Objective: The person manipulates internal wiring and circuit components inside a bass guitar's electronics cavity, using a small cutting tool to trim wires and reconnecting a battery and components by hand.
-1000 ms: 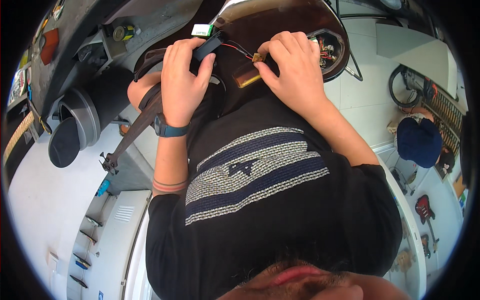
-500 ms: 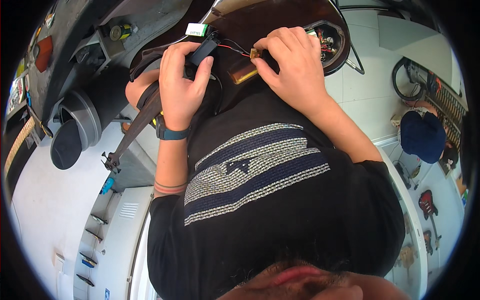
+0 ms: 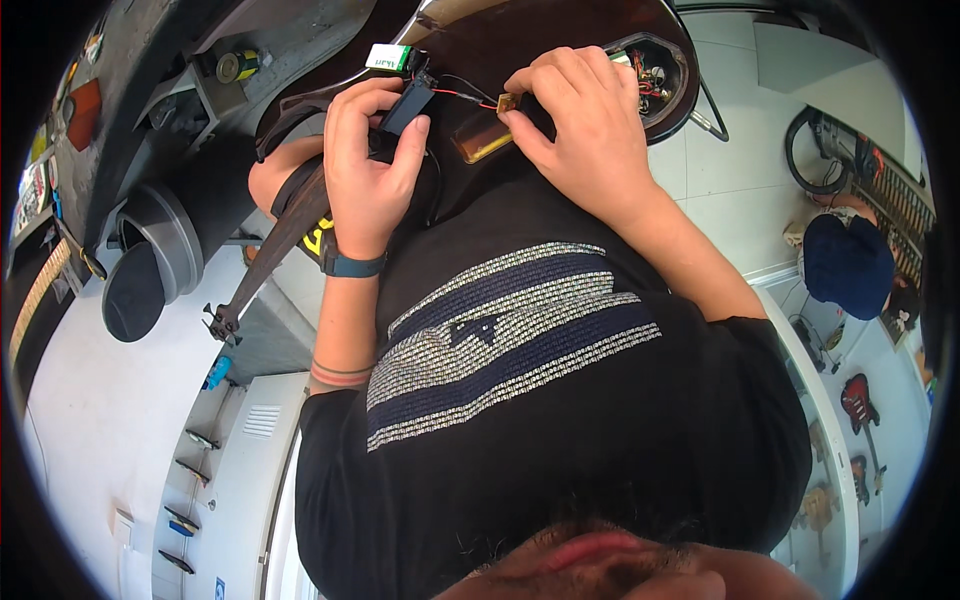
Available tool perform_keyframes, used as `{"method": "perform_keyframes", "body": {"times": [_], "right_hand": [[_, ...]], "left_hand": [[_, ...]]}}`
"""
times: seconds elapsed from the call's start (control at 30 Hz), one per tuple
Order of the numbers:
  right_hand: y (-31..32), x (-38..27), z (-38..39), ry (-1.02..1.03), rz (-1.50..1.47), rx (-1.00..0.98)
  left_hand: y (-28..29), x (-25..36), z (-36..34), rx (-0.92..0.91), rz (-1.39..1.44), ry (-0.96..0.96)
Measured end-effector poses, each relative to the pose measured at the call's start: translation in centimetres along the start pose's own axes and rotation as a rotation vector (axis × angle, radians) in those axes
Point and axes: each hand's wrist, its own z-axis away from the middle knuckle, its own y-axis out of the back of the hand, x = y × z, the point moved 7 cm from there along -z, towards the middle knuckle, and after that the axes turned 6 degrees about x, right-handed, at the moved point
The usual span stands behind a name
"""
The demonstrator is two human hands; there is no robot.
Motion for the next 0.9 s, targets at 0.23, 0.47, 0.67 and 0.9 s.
{"method": "perform_keyframes", "body": {"times": [0.23, 0.47, 0.67, 0.9], "right_hand": [[0.2, 0.0, 0.2, 0.015, -0.011, 0.0], [0.8, -0.5, 0.9, 0.036, -0.089, -0.025], [1.9, -0.8, 1.3, 0.034, -0.14, -0.07], [2.3, -0.3, 2.3, 0.014, -0.171, -0.108]], "left_hand": [[-0.2, -0.8, 0.6, -0.021, 0.062, 0.038], [-0.4, -0.5, 1.0, -0.017, 0.158, 0.015], [-0.7, 0.1, 1.5, -0.032, 0.201, -0.027], [-1.2, 1.4, 1.5, -0.119, 0.215, -0.092]]}}
